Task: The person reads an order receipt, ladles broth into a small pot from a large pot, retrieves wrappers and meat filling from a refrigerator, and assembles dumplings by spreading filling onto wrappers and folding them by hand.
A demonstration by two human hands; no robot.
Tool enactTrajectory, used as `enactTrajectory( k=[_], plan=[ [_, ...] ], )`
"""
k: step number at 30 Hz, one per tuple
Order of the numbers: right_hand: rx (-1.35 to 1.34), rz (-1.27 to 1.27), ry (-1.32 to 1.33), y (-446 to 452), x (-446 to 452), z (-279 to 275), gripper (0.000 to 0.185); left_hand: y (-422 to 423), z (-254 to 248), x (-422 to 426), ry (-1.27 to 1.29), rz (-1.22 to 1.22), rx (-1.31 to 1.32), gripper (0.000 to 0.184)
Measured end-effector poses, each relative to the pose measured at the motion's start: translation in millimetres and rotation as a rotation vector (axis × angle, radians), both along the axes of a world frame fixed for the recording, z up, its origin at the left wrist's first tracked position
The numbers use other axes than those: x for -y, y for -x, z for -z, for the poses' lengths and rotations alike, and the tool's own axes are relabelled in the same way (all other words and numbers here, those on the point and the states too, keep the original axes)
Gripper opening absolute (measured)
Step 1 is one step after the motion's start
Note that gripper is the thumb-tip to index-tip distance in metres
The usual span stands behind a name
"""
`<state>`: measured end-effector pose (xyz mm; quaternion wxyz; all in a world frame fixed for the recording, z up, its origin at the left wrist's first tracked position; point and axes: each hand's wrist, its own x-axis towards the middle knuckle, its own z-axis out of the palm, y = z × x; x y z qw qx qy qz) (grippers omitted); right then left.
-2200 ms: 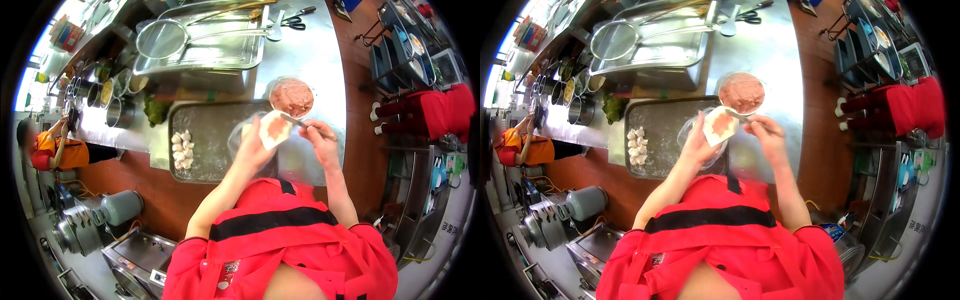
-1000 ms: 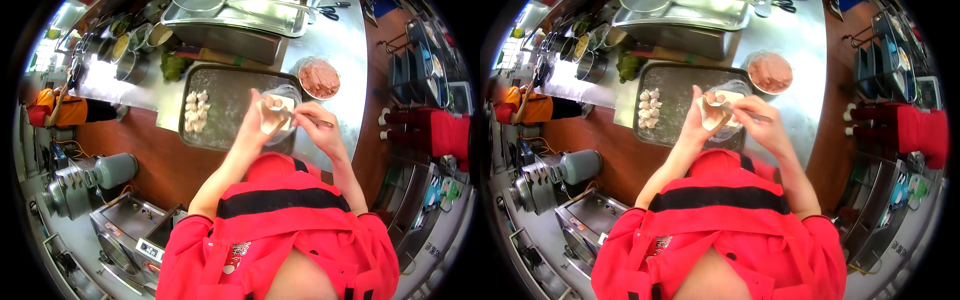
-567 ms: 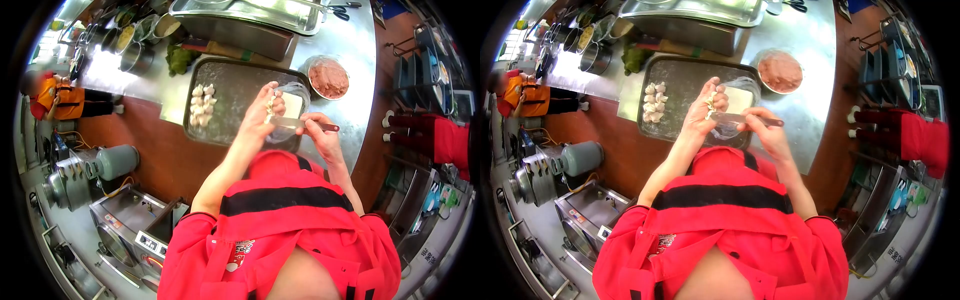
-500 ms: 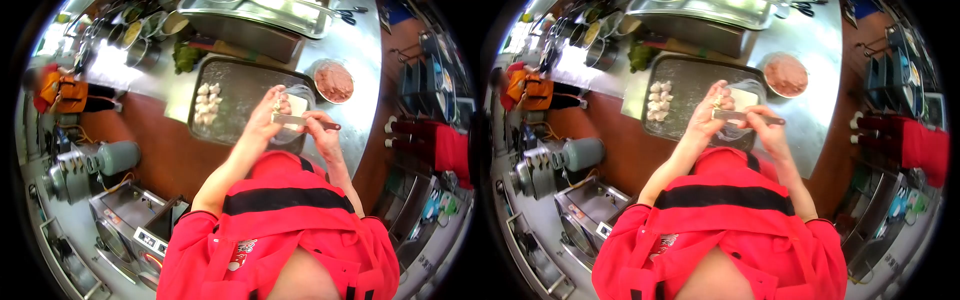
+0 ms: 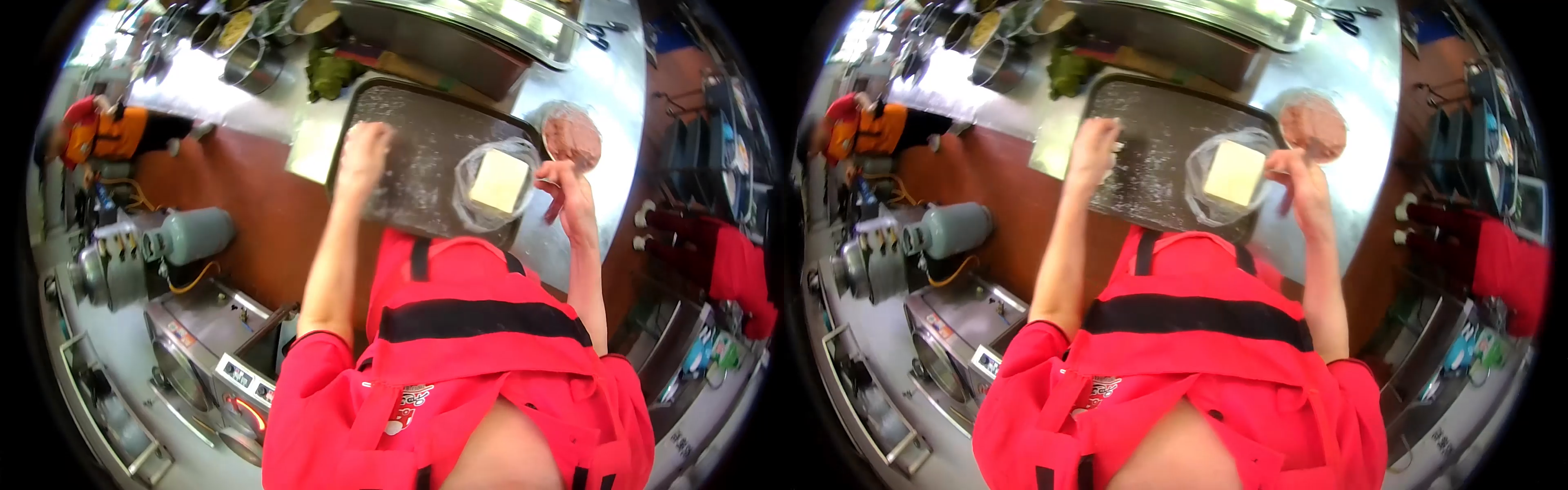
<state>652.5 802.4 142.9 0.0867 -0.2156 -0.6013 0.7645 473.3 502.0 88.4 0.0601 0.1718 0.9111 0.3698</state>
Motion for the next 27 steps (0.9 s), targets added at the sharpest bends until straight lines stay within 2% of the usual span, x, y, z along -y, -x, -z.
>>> enactTrajectory(
  k=[1,2,3,4,5,7,9,12,13,16,17,18,19,22,23,24,25,27],
  plan=[
    [0.067,-0.163,-0.126,-2.1,-9.4,8.9,0.027,5.2,16.0,16.5,-0.065,0.034,0.068,0.017],
    [0.388,-0.239,-0.277,3.7,-2.2,-10.1,0.022,5.7,24.7,23.8,-0.081,0.075,0.067,0.017],
    [0.361,-0.318,-0.473,4.0,1.3,12.3,0.019,6.1,33.3,31.2,-0.098,0.116,0.067,0.018],
    [0.123,-0.393,-0.716,0.5,6.9,36.2,0.017,1.3,34.3,34.3,-0.069,0.163,-0.008,0.021],
    [0.144,-0.559,-0.94,4.1,12.5,37.9,0.018,-2.4,35.2,35.9,-0.005,0.2,-0.118,0.022],
    [0.201,-0.603,-1.099,5.0,29.0,46.2,0.017,-4.3,35.2,35.7,-0.209,0.073,0.088,0.024],
    [0.235,-0.633,-1.187,9.1,36.6,46.2,0.017,-5.7,18.1,38.2,-0.387,-0.072,0.471,0.018],
    [0.272,-0.683,-1.163,15.0,30.8,53.2,0.017,-2.3,6.9,46.4,-0.898,-0.278,0.466,0.021],
    [0.196,-0.655,-1.086,15.7,22.8,58.1,0.017,1.0,10.6,53.5,-0.947,-0.299,0.396,0.022],
    [0.325,-0.547,-0.89,18.0,9.2,41.9,0.017,-11.3,-18.9,46.2,-1.182,-0.346,0.409,0.02],
    [0.3,-0.524,-0.82,18.0,4.1,40.7,0.017,-17.8,-23.9,40.1,-1.282,-0.256,0.466,0.018],
    [0.278,-0.489,-0.755,18.1,-3.0,37.7,0.018,-26.7,-30.8,29.6,-1.382,-0.139,0.62,0.016],
    [0.308,-0.469,-0.688,20.9,-3.2,19.9,0.019,-36.8,-31.6,13.1,-1.363,-0.072,0.682,0.018],
    [0.17,-0.355,-0.393,23.3,-7.7,-10.7,0.022,-75.5,-26.5,-41.7,-1.296,0.16,0.962,0.031],
    [0.165,-0.354,-0.298,22.3,-0.8,-42.4,0.023,-87.3,-23.3,-58.9,-1.337,0.118,1.078,0.036],
    [0.142,-0.359,-0.227,20.1,0.5,-60.1,0.022,-95.5,-21.8,-74.8,-1.372,0.069,1.193,0.042],
    [0.12,-0.366,-0.151,16.7,1.8,-73.2,0.021,-99.2,-24.6,-87.5,-1.349,0.101,1.252,0.059],
    [0.057,-0.349,-0.06,10.4,5.5,-86.1,0.018,-99.0,-28.5,-107.7,-1.506,0.196,1.495,0.073]
  ],
)
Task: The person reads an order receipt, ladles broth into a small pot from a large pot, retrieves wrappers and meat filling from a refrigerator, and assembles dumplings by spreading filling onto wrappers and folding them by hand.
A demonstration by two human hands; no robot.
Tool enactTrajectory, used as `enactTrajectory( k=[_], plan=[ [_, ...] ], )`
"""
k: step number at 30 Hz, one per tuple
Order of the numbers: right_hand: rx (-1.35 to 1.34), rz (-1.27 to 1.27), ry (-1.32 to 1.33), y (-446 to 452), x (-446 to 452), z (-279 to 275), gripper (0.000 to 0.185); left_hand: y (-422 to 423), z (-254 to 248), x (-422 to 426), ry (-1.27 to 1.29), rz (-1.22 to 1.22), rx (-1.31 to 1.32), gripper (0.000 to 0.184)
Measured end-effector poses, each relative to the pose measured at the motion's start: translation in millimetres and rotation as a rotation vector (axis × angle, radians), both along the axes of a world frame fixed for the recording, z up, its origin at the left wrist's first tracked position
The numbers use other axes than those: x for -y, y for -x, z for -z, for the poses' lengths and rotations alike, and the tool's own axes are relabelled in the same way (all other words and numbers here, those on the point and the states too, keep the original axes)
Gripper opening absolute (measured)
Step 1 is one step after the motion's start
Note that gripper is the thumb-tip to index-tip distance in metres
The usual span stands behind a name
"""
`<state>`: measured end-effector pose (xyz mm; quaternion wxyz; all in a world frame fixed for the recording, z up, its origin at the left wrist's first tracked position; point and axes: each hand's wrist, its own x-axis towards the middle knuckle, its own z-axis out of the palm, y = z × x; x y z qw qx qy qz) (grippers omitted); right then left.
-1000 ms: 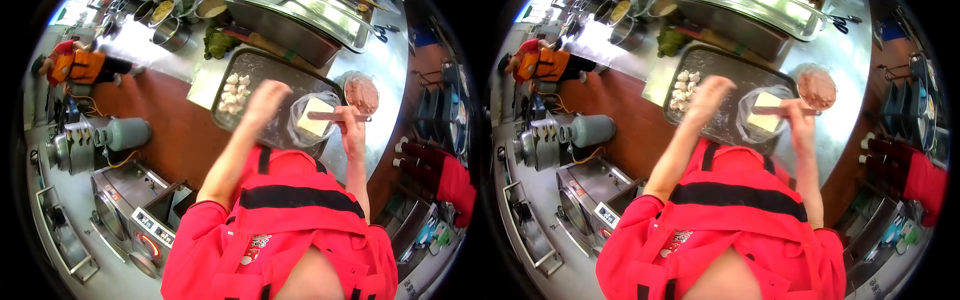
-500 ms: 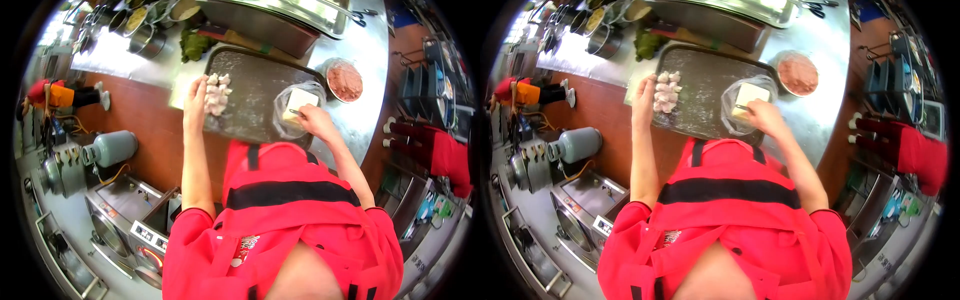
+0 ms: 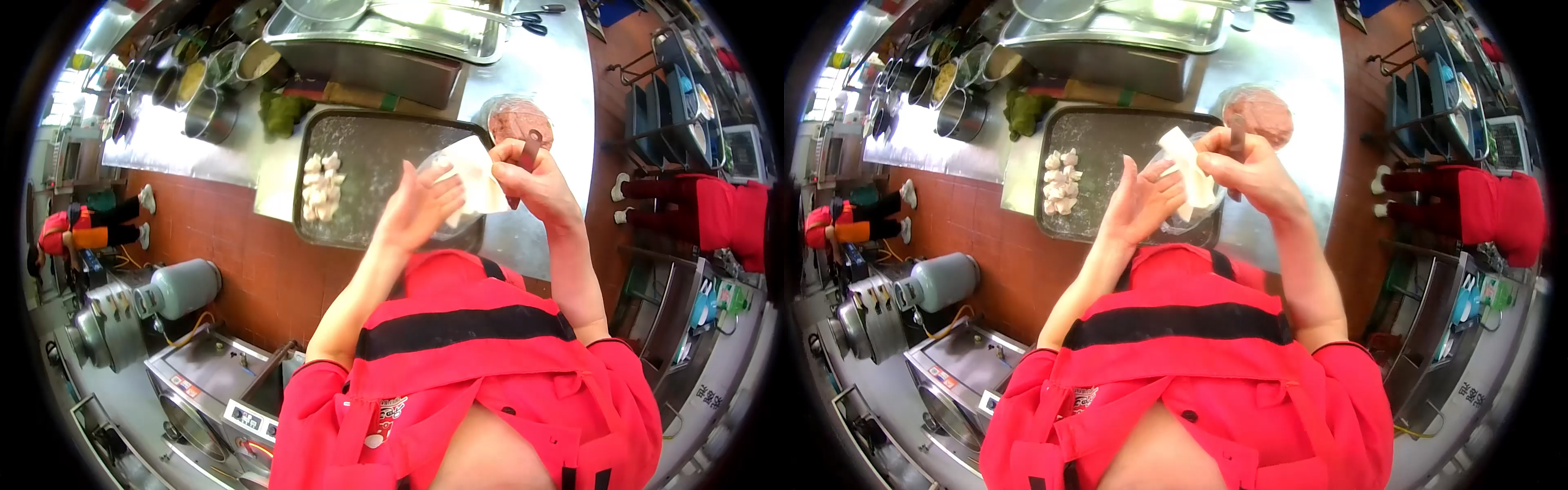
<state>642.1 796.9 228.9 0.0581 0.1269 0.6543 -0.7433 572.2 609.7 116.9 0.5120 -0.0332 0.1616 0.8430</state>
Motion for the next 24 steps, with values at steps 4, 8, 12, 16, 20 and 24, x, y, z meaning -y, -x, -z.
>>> enactTrajectory(
  k=[4,8,12,16,20,24],
  plan=[
    [0.146,0.128,-0.034,-16.9,-20.5,21.3,0.016,-3.5,-13.4,-26.2,-0.06,0.045,0.115,0.091],
    [0.053,0.327,-0.081,-45.4,-54.3,60.6,0.029,-8.1,-5.4,-41.1,0.141,0.027,0.149,0.062],
    [-0.2,0.493,-0.058,-65.4,-120.0,88.0,0.058,-14.9,6.6,-35.1,0.282,0.047,0.149,0.042],
    [-0.106,0.416,-0.2,-61.1,-136.4,83.1,0.042,-20.5,36.2,-55.2,0.325,0.059,0.172,0.038],
    [-0.233,0.359,-0.185,-36.0,-121.1,103.3,0.018,-7.2,50.0,-89.5,0.393,0.048,0.086,0.037],
    [-0.327,0.348,-0.402,-26.1,-108.8,139.7,0.016,3.5,65.7,-110.0,0.403,0.046,-0.147,0.037]
  ],
)
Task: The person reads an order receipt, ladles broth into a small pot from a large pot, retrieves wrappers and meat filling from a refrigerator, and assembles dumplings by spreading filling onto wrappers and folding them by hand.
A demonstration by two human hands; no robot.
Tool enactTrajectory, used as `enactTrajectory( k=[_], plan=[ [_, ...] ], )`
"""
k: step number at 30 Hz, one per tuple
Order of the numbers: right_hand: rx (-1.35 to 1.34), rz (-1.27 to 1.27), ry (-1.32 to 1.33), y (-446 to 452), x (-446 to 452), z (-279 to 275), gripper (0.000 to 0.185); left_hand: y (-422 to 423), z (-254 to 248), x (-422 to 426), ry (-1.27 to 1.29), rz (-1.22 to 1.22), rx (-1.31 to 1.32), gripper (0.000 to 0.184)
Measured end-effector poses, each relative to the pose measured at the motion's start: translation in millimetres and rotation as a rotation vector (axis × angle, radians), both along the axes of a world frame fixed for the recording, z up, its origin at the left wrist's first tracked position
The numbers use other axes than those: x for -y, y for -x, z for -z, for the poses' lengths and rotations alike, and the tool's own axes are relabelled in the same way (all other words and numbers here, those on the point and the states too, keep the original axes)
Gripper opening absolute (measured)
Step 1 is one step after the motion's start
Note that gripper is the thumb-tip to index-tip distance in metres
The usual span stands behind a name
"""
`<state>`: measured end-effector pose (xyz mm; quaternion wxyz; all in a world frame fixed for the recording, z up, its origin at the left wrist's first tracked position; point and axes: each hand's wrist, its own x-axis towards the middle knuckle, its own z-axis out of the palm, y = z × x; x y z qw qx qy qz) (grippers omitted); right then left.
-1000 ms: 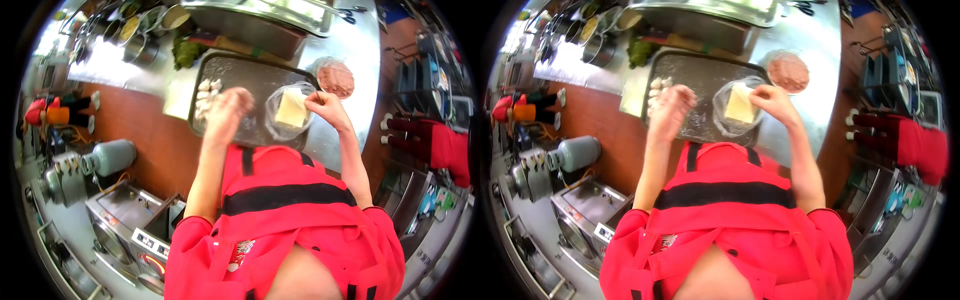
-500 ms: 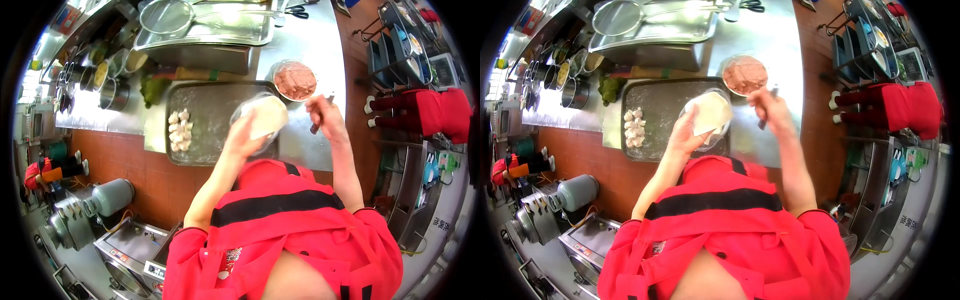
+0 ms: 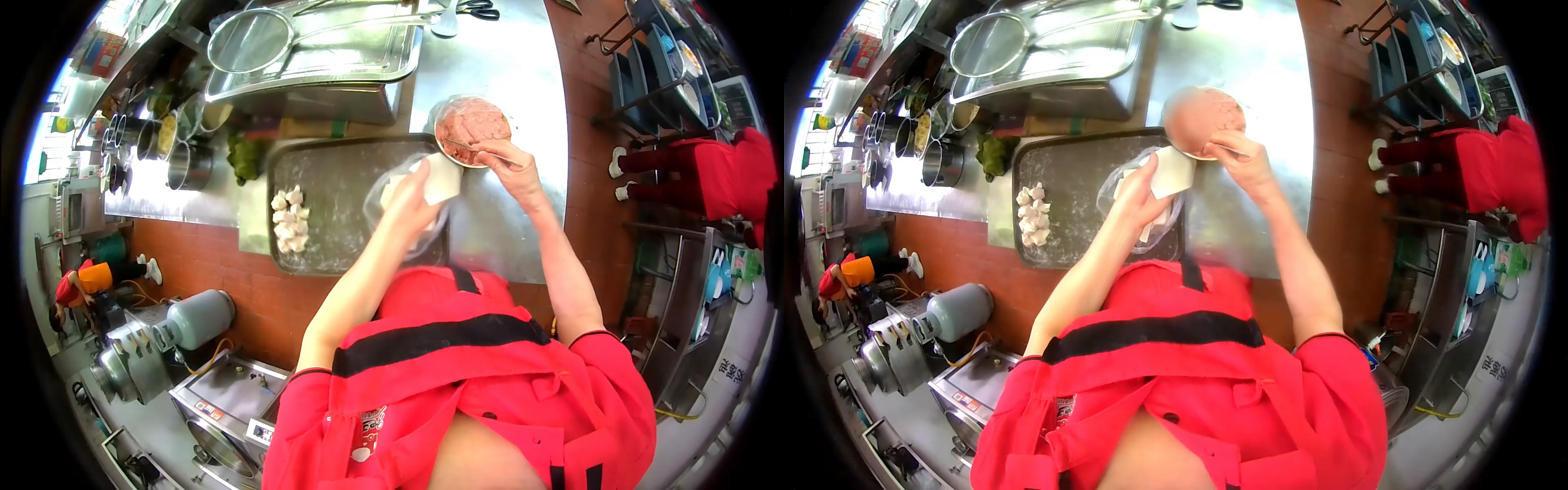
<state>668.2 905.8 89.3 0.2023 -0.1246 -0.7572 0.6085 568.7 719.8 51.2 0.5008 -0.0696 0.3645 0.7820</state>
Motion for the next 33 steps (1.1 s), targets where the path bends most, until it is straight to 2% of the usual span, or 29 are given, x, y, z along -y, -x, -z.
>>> enactTrajectory(
  k=[1,3,5,8,11,14,17,20,22,23,24,25,27,29,31,32,33],
  plan=[
    [-0.006,0.025,-0.067,0.7,4.9,5.1,0.016,2.8,6.5,-1.2,0.01,0.062,-0.248,0.037],
    [0.06,0.06,0.175,-5.8,13.5,11.5,0.017,4.0,19.7,-3.2,0.018,0.049,-0.246,0.038],
    [0.13,0.116,0.357,-10.5,21.7,10.4,0.018,2.3,-23.6,-9.6,0.017,-0.094,0.257,0.038],
    [0.07,0.227,0.75,-19.8,24.4,20.2,0.021,5.8,-15.7,-7.7,0.017,-0.062,0.263,0.038],
    [0.0,0.239,1.03,-32.7,29.1,15.5,0.021,5.6,-14.5,0.4,-0.105,-0.029,0.204,0.039],
    [-0.056,0.173,0.841,-39.7,38.7,-8.4,0.019,2.4,-36.4,13.8,-0.104,-0.061,0.265,0.041],
    [-0.032,-0.001,0.208,-34.1,44.5,-17.3,0.017,0.9,-40.7,22.8,-0.194,-0.051,0.246,0.042],
    [0.009,-0.043,-0.26,-28.0,69.4,-32.1,0.02,3.7,-25.2,26.5,-0.402,-0.064,0.322,0.042],
    [-0.005,-0.085,-0.341,-26.3,86.3,-34.8,0.021,4.6,-15.7,28.5,-0.253,-0.017,-0.079,0.043],
    [-0.008,-0.105,-0.376,-28.2,94.3,-35.6,0.022,4.4,-12.4,31.2,-0.203,-0.009,-0.161,0.043],
    [0.0,-0.12,-0.376,-31.5,100.6,-37.1,0.023,4.3,-8.7,33.8,-0.15,0.0,-0.242,0.043],
    [0.007,-0.132,-0.375,-34.5,105.8,-39.4,0.023,5.4,-12.0,35.2,-0.132,-0.004,-0.21,0.044],
    [0.023,-0.135,-0.34,-43.8,112.5,-45.4,0.023,9.0,-19.1,37.6,-0.167,-0.063,-0.007,0.039],
    [0.043,-0.121,-0.266,-59.5,107.8,-50.9,0.022,14.8,-42.9,40.6,-0.268,-0.173,0.34,0.03],
    [0.008,0.009,0.095,-66.5,97.4,-45.9,0.02,18.7,-28.7,45.1,-0.219,-0.091,-0.036,0.041],
    [-0.007,0.077,0.278,-69.1,95.5,-43.9,0.02,18.1,-30.9,46.0,-0.275,-0.101,0.106,0.044],
    [0.005,0.07,0.347,-69.0,92.8,-42.0,0.02,16.0,-33.8,46.2,-0.329,-0.106,0.251,0.046]
  ],
)
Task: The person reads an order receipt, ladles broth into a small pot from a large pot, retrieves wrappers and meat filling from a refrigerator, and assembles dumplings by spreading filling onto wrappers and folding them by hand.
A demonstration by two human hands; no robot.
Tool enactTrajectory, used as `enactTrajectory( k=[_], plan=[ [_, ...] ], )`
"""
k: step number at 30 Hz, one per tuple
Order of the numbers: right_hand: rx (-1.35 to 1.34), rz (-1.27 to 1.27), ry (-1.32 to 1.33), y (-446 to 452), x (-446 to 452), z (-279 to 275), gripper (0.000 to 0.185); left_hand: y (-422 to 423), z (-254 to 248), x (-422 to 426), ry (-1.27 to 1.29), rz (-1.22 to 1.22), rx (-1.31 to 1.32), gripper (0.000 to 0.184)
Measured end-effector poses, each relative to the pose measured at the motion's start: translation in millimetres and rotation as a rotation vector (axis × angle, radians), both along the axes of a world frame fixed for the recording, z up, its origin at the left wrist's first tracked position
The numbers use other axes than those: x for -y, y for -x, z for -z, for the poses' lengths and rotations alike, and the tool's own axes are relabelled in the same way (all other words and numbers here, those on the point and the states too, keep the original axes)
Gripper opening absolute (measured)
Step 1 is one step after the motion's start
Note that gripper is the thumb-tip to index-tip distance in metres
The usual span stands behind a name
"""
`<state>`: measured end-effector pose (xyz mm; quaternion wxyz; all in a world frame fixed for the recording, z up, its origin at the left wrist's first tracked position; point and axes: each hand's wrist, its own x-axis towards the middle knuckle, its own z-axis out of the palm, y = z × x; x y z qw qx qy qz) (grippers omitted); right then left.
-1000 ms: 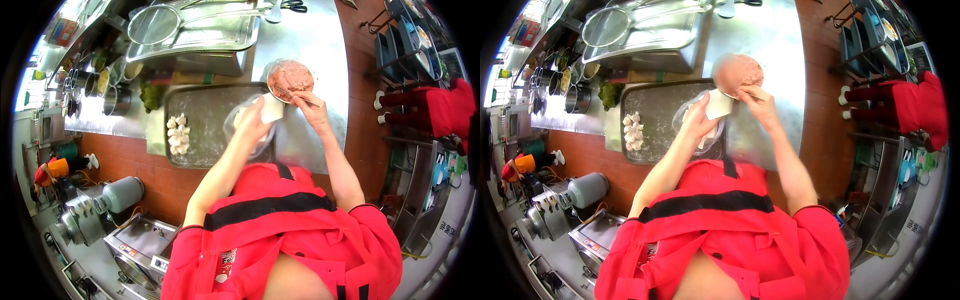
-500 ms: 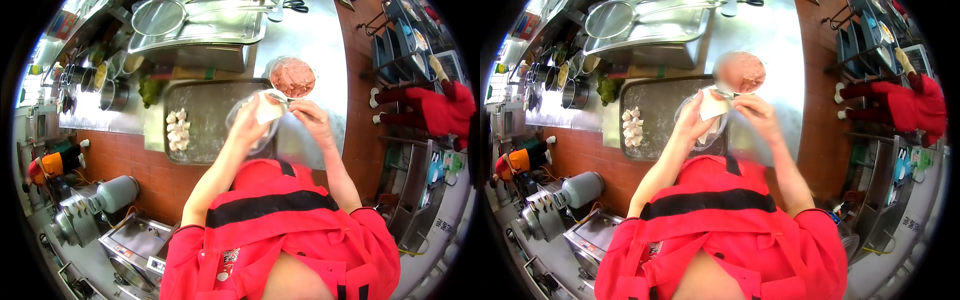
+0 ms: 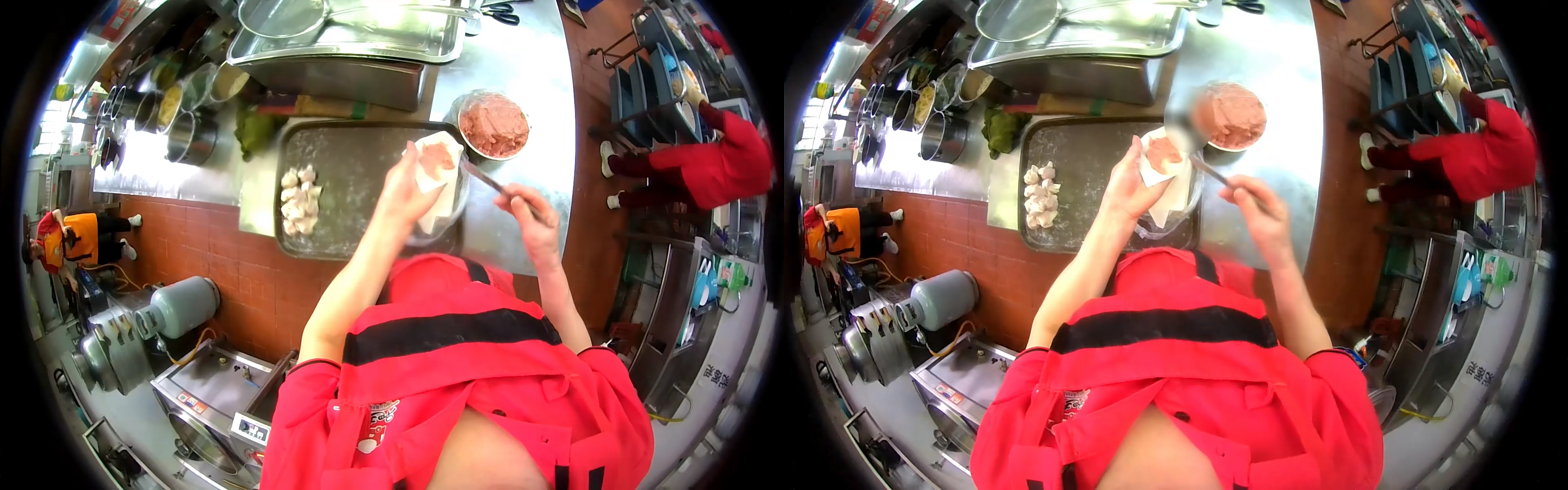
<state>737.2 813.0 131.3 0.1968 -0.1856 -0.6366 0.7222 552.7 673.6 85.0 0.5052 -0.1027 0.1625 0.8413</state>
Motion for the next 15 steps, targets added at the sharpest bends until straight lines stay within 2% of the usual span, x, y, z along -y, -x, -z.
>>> enactTrajectory(
  k=[2,3,6,9,12,15],
  plan=[
    [0.005,-0.008,0.137,16.8,-3.6,-11.3,0.022,-5.7,-10.2,-1.8,0.014,-0.002,0.073,0.044],
    [0.005,-0.038,0.142,21.4,-3.3,-4.3,0.024,-6.5,-13.7,-3.3,0.019,-0.005,0.103,0.044],
    [0.057,0.078,0.088,23.8,-9.4,12.3,0.024,-6.3,-20.0,-6.1,-0.04,-0.029,0.051,0.043],
    [0.081,0.188,0.03,21.9,-25.2,23.5,0.024,-7.6,-9.2,-4.3,0.086,0.005,-0.237,0.049],
    [0.15,0.148,0.011,23.2,-44.9,30.6,0.024,-7.2,0.2,-7.9,-0.001,-0.01,0.022,0.05],
    [0.21,0.068,0.044,29.4,-73.6,53.5,0.026,-7.8,-10.6,-11.0,-0.022,0.001,0.064,0.051]
  ],
)
